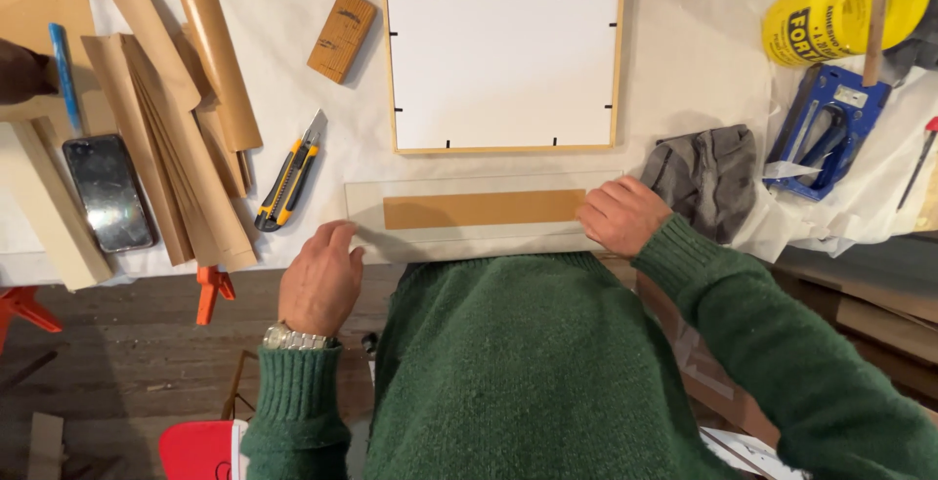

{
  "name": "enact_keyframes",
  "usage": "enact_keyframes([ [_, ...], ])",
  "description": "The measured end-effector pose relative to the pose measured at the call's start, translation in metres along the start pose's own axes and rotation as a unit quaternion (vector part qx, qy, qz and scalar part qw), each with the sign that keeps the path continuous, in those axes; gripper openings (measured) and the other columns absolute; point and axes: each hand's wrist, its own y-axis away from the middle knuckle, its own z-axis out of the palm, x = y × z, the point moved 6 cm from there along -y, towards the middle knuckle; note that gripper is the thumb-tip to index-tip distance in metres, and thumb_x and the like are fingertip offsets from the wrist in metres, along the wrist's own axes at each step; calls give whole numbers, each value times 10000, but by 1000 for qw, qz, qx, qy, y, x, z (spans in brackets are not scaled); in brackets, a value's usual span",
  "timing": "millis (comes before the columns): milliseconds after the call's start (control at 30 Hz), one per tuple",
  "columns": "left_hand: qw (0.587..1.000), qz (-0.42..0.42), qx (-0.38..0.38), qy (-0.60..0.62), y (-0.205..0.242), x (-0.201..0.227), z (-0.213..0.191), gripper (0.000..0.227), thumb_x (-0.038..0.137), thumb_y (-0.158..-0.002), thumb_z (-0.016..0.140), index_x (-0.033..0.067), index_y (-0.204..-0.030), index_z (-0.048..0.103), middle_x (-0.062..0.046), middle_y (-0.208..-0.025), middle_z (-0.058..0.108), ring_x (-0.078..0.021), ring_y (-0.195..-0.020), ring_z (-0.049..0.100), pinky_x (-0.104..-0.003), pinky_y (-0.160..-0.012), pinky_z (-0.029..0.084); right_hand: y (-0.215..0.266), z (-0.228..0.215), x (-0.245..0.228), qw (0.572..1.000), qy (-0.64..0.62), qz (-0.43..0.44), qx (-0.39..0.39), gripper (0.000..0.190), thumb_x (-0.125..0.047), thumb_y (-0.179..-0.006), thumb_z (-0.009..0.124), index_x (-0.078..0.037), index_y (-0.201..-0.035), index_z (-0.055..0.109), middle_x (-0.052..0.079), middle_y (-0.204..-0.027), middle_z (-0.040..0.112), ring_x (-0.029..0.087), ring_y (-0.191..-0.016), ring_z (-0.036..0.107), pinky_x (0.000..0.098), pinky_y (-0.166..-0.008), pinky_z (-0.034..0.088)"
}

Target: Apply adhesive backing and tape to a picture frame and glass pane using glue and a foam brush.

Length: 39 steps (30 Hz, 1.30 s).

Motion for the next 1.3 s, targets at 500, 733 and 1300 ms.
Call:
enact_keyframes([
  [500, 969, 111, 172, 141, -54, 46, 28, 192, 140, -856, 823, 119, -1022, 730, -64, -1115, 748, -280, -1086, 669, -416, -996, 519, -30, -32, 80, 898, -314, 278, 135, 112, -78, -959, 712, -27, -1017, 632, 76, -935, 715, 178, -847, 700, 313, -792, 567],
  [733, 932, 108, 172, 301, -80, 77, -12, 307, 125, -809, 811, 53, -1076, 677, -87, -965, 722, -250, -890, 672, -365, -763, 559, -6, 20, 107, 779, -454, 412, 131, 97, -55, -1032, 650, 26, -1064, 607, 60, -925, 700, 93, -810, 672, 240, -728, 550],
  [1300, 896, 33, 196, 397, -118, 47, -10, 429, 41, -884, 759, -5, -1258, 552, -87, -975, 738, -139, -842, 707, -282, -734, 592, 7, 35, 118, 770, -435, 439, 157, 100, -57, -1043, 675, 28, -1081, 639, 28, -933, 696, 70, -808, 650, 226, -725, 538],
])
